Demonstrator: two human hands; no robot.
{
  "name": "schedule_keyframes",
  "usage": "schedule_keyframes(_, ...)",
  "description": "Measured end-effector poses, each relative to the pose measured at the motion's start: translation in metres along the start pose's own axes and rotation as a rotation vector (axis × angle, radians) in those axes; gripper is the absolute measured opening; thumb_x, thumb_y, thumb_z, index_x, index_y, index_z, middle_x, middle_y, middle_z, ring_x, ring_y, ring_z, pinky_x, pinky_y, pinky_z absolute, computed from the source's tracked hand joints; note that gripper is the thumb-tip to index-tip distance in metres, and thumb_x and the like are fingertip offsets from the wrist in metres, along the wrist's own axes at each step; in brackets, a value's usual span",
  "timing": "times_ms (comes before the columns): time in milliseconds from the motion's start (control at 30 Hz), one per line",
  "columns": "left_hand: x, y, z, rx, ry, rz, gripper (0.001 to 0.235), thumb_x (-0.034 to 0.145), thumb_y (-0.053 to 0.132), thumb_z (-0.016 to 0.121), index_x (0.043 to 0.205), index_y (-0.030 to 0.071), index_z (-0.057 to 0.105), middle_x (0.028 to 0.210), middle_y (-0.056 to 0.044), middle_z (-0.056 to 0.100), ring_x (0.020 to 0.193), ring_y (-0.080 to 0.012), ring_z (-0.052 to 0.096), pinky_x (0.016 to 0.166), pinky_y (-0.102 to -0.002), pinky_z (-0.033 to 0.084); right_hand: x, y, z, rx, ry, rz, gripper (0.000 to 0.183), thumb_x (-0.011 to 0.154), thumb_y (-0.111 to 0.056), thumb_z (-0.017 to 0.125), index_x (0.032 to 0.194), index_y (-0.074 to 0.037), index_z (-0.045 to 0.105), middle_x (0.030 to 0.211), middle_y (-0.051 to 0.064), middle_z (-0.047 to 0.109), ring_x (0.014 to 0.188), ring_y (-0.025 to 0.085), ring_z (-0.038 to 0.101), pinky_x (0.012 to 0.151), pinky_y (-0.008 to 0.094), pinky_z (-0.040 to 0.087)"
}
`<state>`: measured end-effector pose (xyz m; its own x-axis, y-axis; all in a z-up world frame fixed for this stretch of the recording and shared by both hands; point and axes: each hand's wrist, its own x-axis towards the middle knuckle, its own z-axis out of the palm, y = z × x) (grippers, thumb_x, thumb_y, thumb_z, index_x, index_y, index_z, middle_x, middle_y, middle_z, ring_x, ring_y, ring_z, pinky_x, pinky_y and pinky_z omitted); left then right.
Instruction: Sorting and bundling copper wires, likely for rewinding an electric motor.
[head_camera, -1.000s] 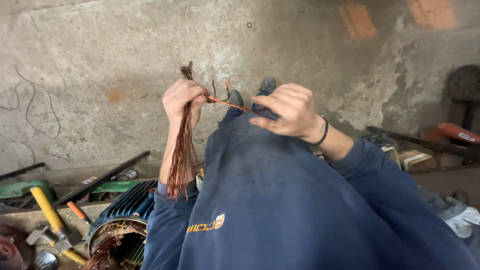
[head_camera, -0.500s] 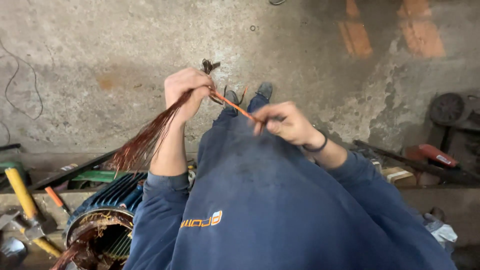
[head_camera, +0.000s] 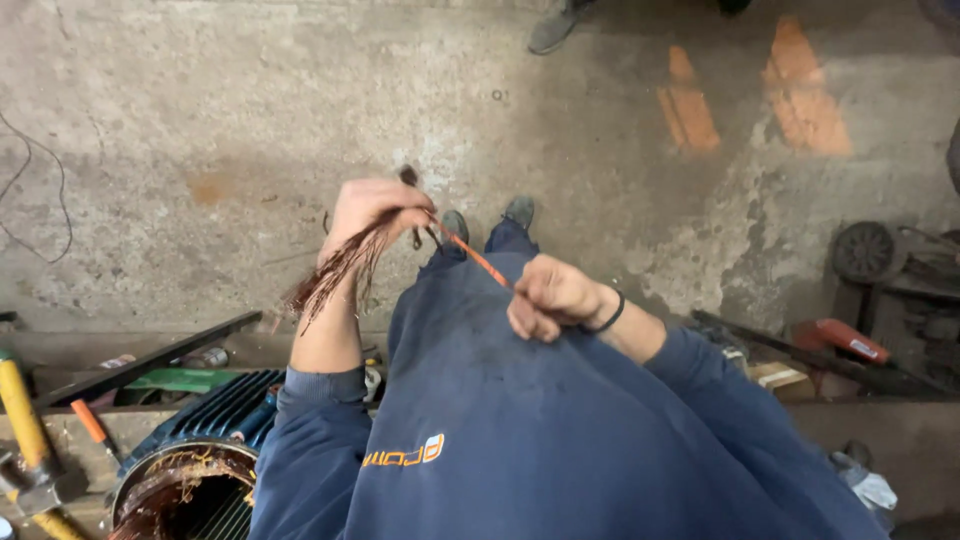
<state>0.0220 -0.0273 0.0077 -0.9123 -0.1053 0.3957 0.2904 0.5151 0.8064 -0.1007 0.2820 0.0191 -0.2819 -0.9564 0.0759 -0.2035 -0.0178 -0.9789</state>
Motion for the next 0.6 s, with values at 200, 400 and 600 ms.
schedule_keyframes(200,-0.02,-0.004,-0.004,-0.249,0.0,-0.285,0.011,0.096,0.011,0.072,0.097,0.001,0.074,0.09,-0.007,0.075,0.081,-0.0143,0.068,0.074,-0.031,0.056,0.026,-0.053,0.006,-0.367,0.133,-0.347,0.021,0.094,-0.027,0.076,0.098,-0.007,0.072,0.087,0.005,0.074,0.074,0.022,0.069,0.069,0.032,0.052)
schedule_keyframes(400,-0.034,-0.025,0.007,-0.306,-0.011,-0.542,0.019,0.102,0.015,0.062,0.096,0.001,0.073,0.083,-0.003,0.072,0.08,-0.0113,0.064,0.073,-0.03,0.054,0.021,-0.015,0.011,-0.886,0.431,-0.407,0.023,0.089,-0.03,0.077,0.092,-0.007,0.077,0.068,0.007,0.065,0.06,0.025,0.062,0.057,0.038,0.047)
schedule_keyframes(600,-0.031,-0.042,-0.004,-0.491,0.004,-0.394,0.021,0.102,0.011,0.063,0.092,-0.003,0.075,0.085,-0.005,0.074,0.081,-0.0139,0.066,0.075,-0.033,0.055,0.011,0.046,0.014,-0.225,0.381,-0.116,0.029,0.105,-0.032,0.065,0.095,-0.006,0.073,0.073,0.003,0.067,0.06,0.014,0.063,0.058,0.033,0.051)
